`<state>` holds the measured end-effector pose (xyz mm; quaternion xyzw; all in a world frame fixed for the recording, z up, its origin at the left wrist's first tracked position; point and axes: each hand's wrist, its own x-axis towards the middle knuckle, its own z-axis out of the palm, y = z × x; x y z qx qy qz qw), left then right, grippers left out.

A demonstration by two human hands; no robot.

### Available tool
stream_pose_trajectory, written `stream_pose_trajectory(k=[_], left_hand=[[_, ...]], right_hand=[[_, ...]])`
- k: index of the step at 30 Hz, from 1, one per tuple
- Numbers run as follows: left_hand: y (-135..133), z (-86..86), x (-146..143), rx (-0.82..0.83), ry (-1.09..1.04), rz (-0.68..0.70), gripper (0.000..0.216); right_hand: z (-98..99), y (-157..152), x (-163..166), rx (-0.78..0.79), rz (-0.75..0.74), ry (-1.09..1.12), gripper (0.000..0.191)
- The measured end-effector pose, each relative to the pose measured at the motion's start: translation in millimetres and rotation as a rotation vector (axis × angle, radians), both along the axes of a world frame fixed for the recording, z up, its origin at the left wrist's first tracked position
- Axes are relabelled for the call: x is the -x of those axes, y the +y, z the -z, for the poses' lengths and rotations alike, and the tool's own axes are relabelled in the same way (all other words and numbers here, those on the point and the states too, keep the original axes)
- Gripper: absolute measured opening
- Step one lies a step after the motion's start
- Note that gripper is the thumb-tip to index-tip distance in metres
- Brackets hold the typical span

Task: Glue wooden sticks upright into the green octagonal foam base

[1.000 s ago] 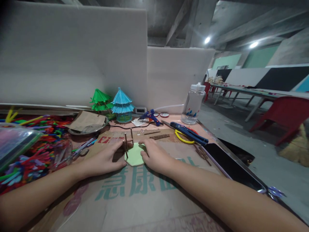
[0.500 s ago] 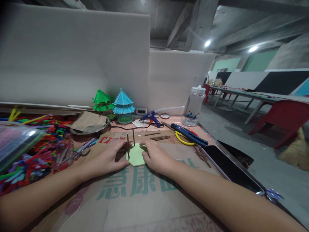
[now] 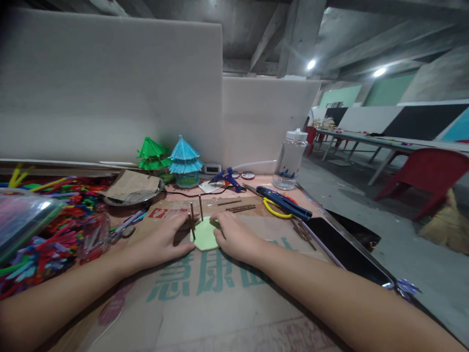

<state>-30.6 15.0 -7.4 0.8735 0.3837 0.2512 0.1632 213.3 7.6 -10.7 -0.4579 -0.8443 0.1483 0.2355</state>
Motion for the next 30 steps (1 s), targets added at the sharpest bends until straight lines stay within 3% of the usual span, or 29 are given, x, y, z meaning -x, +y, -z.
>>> stream_pose_trajectory(k=[13, 30], left_hand=[[-5.8, -9.1, -1.3, -0.061, 0.042, -0.032, 0.038], [-0.3, -3.4, 0.6, 0.002, 0.035, -0.004, 0.044]], right_hand=[[0.2, 1.7, 0.4, -0.03, -0.008, -0.013, 0.029], [-5.3, -2.1, 0.9, -0.02, -0.024, -0.034, 0.028]])
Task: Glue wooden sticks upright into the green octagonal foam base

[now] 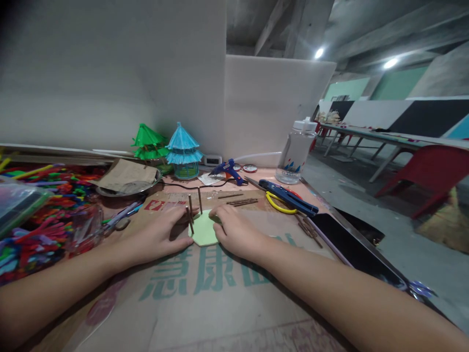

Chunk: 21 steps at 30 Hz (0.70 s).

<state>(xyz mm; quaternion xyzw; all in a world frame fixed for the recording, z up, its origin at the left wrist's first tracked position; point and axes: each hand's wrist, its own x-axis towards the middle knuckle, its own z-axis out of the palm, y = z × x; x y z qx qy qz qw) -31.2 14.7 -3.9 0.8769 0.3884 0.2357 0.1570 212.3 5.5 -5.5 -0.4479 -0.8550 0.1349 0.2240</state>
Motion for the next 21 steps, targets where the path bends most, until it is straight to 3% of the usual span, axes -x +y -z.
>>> stream_pose_trajectory(k=[21], left_hand=[[0.7, 2.7, 1.1, -0.03, 0.029, -0.024, 0.041]], right_hand=[[1.0, 1.3, -0.3, -0.019, -0.021, 0.007, 0.027]])
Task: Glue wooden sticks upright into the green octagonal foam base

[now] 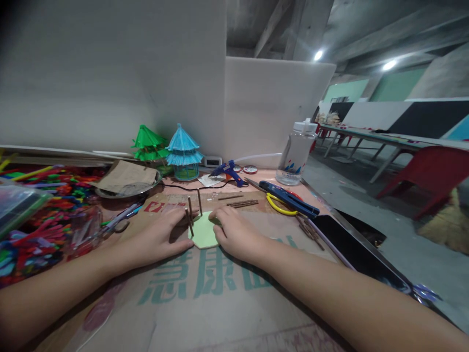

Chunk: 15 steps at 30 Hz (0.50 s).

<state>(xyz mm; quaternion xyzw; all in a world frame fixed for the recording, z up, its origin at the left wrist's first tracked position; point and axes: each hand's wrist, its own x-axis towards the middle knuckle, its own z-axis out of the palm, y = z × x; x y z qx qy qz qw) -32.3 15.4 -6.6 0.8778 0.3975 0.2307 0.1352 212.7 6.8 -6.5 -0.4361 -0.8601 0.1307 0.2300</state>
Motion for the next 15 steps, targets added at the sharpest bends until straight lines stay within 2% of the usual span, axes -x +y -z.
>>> stream_pose_trajectory(k=[10, 15], left_hand=[[-1.6, -0.7, -0.6, 0.014, -0.034, 0.022, 0.044], [-2.3, -2.0, -2.2, 0.014, -0.049, 0.009, 0.039]], right_hand=[[2.9, 0.0, -0.3, -0.018, -0.001, 0.016, 0.026], [-0.1, -1.3, 0.0, -0.019, 0.003, 0.01, 0.027]])
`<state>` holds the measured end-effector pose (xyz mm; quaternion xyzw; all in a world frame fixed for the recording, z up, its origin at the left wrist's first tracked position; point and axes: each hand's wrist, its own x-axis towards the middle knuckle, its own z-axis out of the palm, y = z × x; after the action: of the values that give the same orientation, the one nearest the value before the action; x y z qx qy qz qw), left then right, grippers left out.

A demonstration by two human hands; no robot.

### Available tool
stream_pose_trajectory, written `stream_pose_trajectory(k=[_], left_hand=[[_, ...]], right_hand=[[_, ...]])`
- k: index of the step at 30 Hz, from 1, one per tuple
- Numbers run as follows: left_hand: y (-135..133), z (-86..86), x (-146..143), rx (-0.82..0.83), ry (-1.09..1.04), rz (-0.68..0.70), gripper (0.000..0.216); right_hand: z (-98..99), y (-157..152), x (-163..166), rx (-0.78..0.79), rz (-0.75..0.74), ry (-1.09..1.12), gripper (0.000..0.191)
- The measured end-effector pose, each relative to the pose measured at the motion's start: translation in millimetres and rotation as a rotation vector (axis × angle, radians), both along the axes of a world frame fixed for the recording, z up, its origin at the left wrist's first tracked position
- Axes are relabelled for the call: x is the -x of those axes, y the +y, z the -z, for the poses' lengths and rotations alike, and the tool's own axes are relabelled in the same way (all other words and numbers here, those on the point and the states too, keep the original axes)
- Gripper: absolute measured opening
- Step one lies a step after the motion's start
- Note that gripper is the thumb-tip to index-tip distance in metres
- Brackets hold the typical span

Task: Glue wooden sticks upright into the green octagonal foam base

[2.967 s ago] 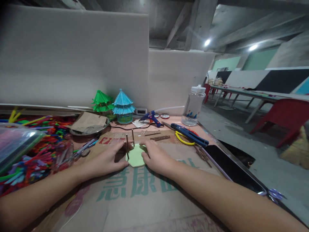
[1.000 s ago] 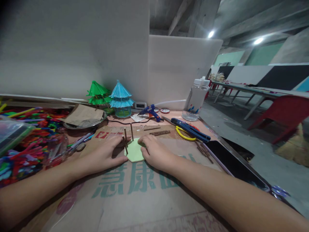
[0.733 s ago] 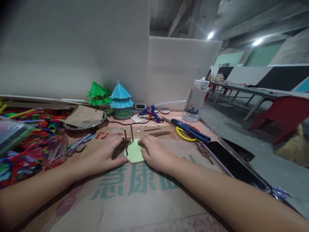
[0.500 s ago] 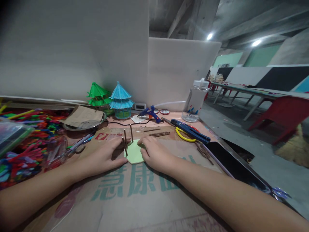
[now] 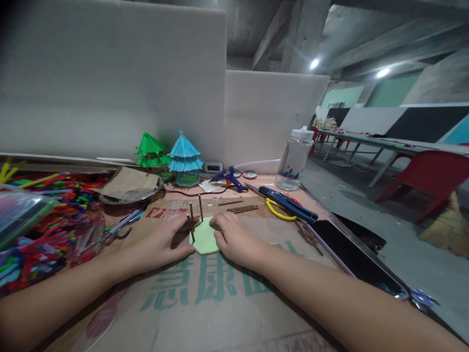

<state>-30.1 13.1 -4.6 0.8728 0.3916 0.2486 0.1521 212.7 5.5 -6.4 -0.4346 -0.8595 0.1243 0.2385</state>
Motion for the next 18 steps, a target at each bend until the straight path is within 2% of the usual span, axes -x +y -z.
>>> stream_pose_trajectory(k=[6, 18], left_hand=[[0.9, 1.4, 1.4, -0.038, 0.028, -0.01, 0.037], [2.6, 4.1, 0.1, -0.034, 0.007, -0.004, 0.036]], right_hand=[[-5.2, -2.5, 1.1, 0.02, 0.008, -0.021, 0.026], [-3.7, -0.8, 0.3, -0.002, 0.002, -0.026, 0.026]])
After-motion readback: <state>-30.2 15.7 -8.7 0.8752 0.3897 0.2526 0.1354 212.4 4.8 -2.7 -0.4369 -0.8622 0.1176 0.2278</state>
